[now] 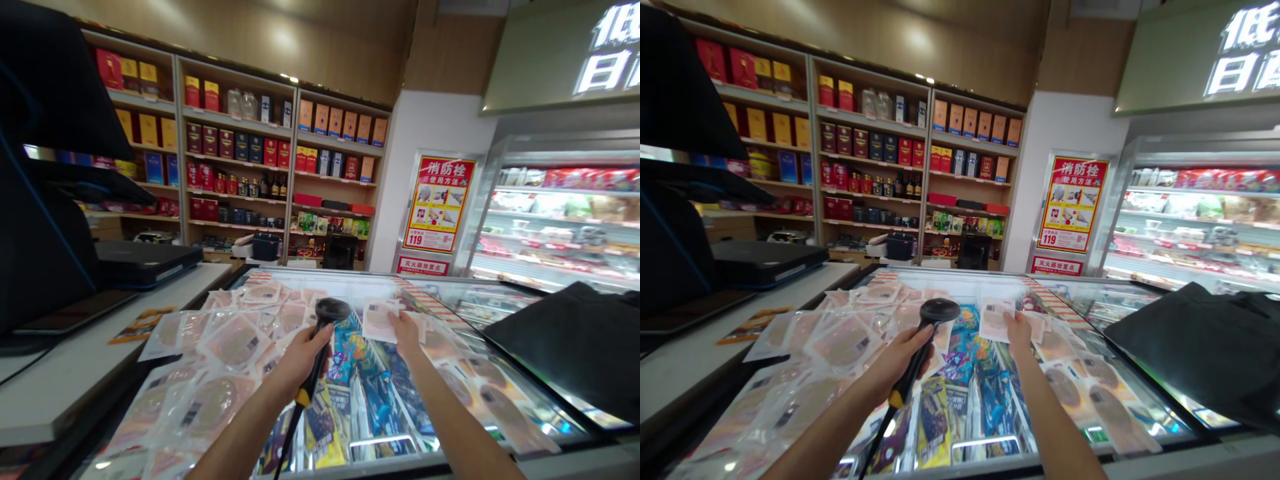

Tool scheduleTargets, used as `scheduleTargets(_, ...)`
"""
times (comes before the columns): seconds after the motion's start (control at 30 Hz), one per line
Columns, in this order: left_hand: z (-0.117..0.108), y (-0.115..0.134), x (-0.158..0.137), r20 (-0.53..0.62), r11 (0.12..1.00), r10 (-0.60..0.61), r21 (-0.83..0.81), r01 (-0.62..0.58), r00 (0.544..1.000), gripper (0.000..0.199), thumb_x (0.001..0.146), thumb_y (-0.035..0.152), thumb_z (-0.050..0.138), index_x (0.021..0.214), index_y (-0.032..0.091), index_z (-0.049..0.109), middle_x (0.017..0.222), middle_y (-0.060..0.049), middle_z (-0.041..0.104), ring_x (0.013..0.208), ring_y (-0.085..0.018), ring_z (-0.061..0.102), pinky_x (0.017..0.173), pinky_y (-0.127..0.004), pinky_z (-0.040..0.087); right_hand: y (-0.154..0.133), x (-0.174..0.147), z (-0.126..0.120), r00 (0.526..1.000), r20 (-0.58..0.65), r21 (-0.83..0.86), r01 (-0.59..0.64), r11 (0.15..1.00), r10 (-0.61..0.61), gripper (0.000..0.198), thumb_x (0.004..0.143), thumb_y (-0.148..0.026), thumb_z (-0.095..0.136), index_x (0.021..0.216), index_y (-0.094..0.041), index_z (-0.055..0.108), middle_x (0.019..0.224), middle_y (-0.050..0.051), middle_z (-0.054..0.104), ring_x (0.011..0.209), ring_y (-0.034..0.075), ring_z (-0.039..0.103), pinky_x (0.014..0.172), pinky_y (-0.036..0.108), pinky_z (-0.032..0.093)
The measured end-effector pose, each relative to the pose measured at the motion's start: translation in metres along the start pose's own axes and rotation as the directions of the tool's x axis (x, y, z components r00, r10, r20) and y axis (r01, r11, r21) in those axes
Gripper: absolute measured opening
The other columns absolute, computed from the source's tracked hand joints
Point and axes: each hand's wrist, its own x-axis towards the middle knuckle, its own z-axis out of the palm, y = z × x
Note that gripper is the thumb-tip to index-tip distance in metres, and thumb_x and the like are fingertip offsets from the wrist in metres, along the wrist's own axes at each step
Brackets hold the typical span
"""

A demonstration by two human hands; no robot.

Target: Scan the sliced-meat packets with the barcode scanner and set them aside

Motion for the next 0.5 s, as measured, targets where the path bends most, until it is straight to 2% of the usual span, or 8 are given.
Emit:
scheduleTargets(0.1,0.000,0.001,-0.003,0.020,1.000,0.001,-0.001,-0.001,1.000,0.032,0.065,0.049,0.050,0.065,0.017,0.046,0.049,0.006,0.048,0.035,-0.006,0.042,0.036,-0.019,0.030,-0.001,-0.010,0.011,0.998,0.011,0.147,-0.071,0.987,0.070,0.031,0.045,-0.033,0.058,0.071,-0.016,0.055,0.060,0.000,0.062,0.059,0.018,0.057,0.054,0.028,0.045)
scheduleTargets(0.17,0.000,0.001,-0.004,0.029,1.000,0.003,0.022,-0.004,1.000,0.033,0.066,0.050,0.050,0.066,0.017,0.046,0.049,0.005,0.048,0.035,-0.006,0.042,0.036,-0.019,0.030,-0.002,-0.013,0.016,0.997,0.016,0.178,-0.076,0.981,0.075,0.032,0.044,-0.033,0.059,0.071,-0.017,0.054,0.060,0.000,0.062,0.061,0.019,0.057,0.056,0.028,0.045)
scheduleTargets(0.5,0.007,0.002,-0.006,0.069,0.999,-0.036,-0.014,0.037,0.997,0.029,0.067,0.046,0.051,0.064,0.018,0.043,0.047,0.007,0.048,0.035,-0.005,0.042,0.036,-0.018,0.030,0.001,-0.011,0.021,0.997,-0.010,0.158,-0.077,0.984,0.080,0.034,0.046,-0.034,0.058,0.074,-0.015,0.054,0.053,-0.003,0.058,0.055,0.016,0.055,0.050,0.026,0.042)
